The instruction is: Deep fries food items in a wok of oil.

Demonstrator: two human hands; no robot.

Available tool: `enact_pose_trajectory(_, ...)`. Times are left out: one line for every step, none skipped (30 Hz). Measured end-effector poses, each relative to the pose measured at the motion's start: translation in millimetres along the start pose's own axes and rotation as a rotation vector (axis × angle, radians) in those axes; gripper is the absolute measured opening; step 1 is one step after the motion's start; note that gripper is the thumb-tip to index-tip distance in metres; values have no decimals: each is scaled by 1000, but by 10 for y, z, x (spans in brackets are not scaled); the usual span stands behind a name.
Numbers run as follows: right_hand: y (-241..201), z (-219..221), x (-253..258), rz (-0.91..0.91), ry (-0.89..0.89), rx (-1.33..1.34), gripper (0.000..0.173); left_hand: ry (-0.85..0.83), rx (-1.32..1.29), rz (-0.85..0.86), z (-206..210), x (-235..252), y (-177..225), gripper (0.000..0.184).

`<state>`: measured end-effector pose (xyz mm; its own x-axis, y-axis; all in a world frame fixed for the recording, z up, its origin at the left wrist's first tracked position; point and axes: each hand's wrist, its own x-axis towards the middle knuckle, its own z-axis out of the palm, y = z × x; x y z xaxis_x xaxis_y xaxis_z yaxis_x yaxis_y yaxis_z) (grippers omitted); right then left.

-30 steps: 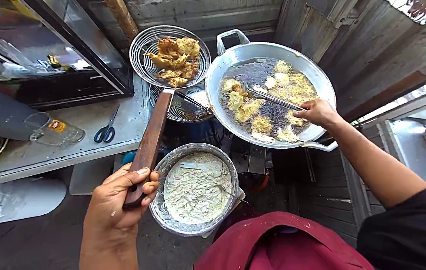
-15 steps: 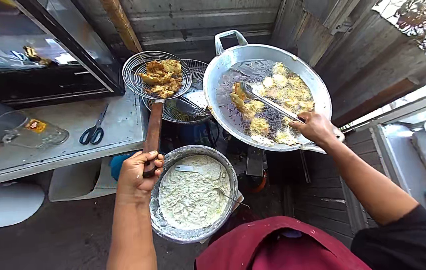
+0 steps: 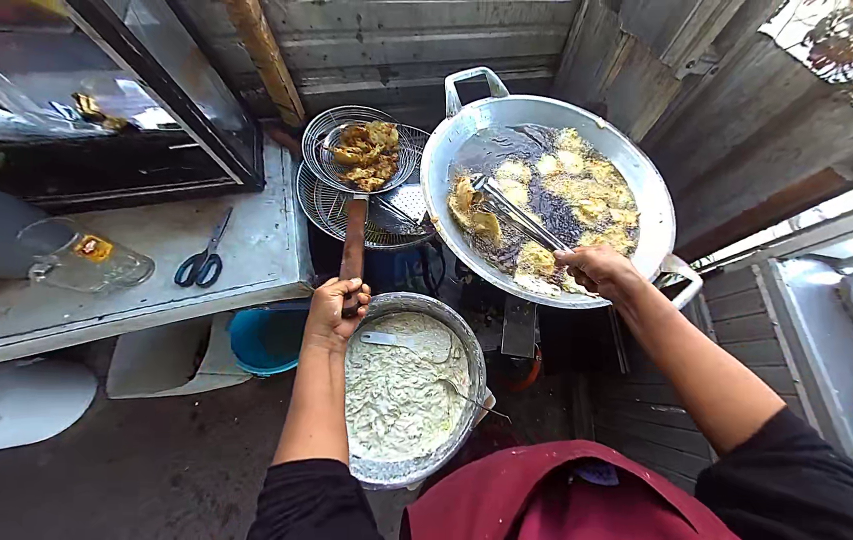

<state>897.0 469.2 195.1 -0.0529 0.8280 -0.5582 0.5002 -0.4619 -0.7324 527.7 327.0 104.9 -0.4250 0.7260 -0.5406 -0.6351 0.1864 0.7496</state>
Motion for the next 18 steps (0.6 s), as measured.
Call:
enact_pose_trajectory(-8, -36, -17, -2, 10, 9, 20, -10, -5, -3, 7, 50, -26, 8)
enact_pose_trajectory(-17, -72, -40, -18, 32, 12, 20, -20, -8, -6, 15, 100, -45, 8)
enact_pose_trajectory(-31, -113, -63, -44, 56, 3, 21, -29, -3, -9, 28, 146, -63, 8)
enact_pose_trajectory(-52, -150, -95, -86, 91, -31, 21, -38, 3, -12, 41, 190, -83, 8)
enact_pose_trajectory(-86, -180, -128, -135, 139, -100, 22, -41, 9, -12, 61, 230, -103, 8)
enact_pose_trajectory(-138, -205, -151, -173, 187, -192, 23, -45, 13, -13, 81, 268, -124, 7)
enact_pose_trajectory(-212, -225, -149, -187, 207, -261, 27, -51, 12, -15, 96, 306, -148, 7)
enact_pose_trajectory(-269, -236, -128, -207, 220, -354, 31, -59, 10, -18, 110, 341, -167, 8)
enact_pose_trajectory(-319, -239, -103, -220, 232, -467, 36, -67, 2, -20, 124, 378, -184, 8)
enact_pose_trajectory(-361, -216, -80, -237, 251, -571, 39, -74, -4, -21, 133, 420, -202, 8)
enact_pose_trajectory(-411, -166, -74, -246, 274, -665, 42, -79, -4, -26, 140, 459, -218, 8)
enact_pose_trajectory(-478, -93, -82, -240, 292, -735, 43, -84, -2, -32, 147, 501, -234, 8)
enact_pose_trajectory(-548, -6, -79, -230, 312, -787, 43, -87, 1, -43, 148, 546, -246, 8)
enact_pose_trajectory(-619, 87, -60, -219, 321, -821, 44, -88, 3, -54, 149, 586, -249, 9)
enact_pose_trajectory(-680, 180, -17, -224, 331, -841, 43, -82, 0, -66, 154, 622, -242, 10)
enact_pose_trajectory(-737, 264, 32, -237, 332, -863, 43, -69, 0, -77, 164, 659, -226, 11)
enact_pose_trajectory(-796, 339, 71, -249, 329, -898, 42, -57, 0, -91, 175, 701, -205, 13)
enact_pose_trajectory(-853, 397, 88, -261, 316, -931, 42, -46, 3, -106, 175, 735, -191, 14)
